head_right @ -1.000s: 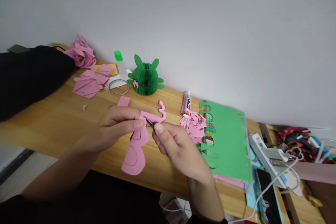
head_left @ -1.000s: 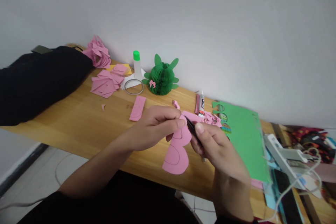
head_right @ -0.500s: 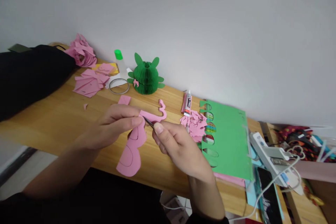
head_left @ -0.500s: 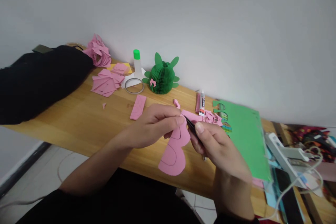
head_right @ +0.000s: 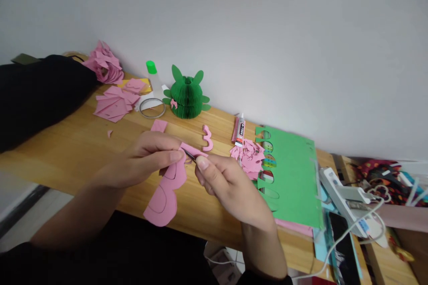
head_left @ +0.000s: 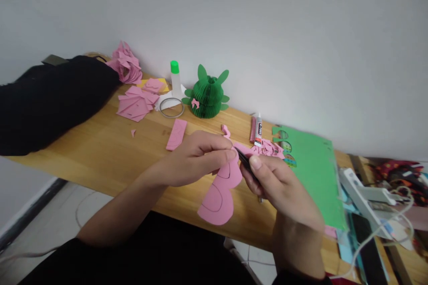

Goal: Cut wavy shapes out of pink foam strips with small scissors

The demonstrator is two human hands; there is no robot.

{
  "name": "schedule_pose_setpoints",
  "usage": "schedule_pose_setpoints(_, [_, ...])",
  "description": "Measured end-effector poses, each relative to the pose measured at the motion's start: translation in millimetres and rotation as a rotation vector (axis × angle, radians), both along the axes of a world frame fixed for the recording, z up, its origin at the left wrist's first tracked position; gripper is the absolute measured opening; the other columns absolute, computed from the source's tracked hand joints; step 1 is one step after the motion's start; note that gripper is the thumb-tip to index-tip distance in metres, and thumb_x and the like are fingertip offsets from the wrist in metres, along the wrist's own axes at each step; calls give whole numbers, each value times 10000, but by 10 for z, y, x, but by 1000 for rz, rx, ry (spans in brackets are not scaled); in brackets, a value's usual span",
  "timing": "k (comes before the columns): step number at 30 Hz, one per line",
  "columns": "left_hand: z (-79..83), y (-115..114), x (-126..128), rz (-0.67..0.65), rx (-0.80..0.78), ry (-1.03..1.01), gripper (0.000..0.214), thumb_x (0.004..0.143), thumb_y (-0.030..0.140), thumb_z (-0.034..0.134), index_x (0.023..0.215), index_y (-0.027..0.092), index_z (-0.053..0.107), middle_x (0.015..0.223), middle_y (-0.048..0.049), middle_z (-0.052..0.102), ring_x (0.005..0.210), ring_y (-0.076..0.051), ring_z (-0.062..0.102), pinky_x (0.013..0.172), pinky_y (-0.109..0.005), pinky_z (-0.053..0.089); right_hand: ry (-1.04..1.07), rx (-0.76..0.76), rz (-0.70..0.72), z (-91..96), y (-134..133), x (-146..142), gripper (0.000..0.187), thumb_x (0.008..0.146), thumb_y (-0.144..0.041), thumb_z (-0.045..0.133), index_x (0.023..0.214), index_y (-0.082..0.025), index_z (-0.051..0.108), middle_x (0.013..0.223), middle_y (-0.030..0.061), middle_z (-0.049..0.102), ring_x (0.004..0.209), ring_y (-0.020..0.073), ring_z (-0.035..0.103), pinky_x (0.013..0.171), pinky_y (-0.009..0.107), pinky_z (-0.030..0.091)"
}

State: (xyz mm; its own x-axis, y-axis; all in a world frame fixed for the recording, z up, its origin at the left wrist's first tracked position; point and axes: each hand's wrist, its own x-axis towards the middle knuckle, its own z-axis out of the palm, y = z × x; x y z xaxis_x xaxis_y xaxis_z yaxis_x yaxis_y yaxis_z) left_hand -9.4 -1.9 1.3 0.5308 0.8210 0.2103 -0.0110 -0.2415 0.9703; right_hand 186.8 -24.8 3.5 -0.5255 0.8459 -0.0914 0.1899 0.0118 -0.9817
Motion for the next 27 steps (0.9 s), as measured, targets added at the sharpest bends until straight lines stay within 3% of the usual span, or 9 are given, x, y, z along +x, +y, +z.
schedule_pose_setpoints(18, [34,8,-31,-85,-48,34,342,821,164,448,491,182,357,495,51,372,469,-72,357,445,-216,284,-25,11,29,28,-16,22,509,989,-555,385,620,-210,443,515,-54,371,454,93,315,406,236,248])
schedule_pose_setpoints(27, [46,8,2,-62,-88,33,361,816,208,459,475,188,341,479,44,352,452,-79,325,423,-228,252,-57,44,-2,37,-20,11,511,976,-577,391,621,-213,445,511,-52,374,446,98,330,404,242,256])
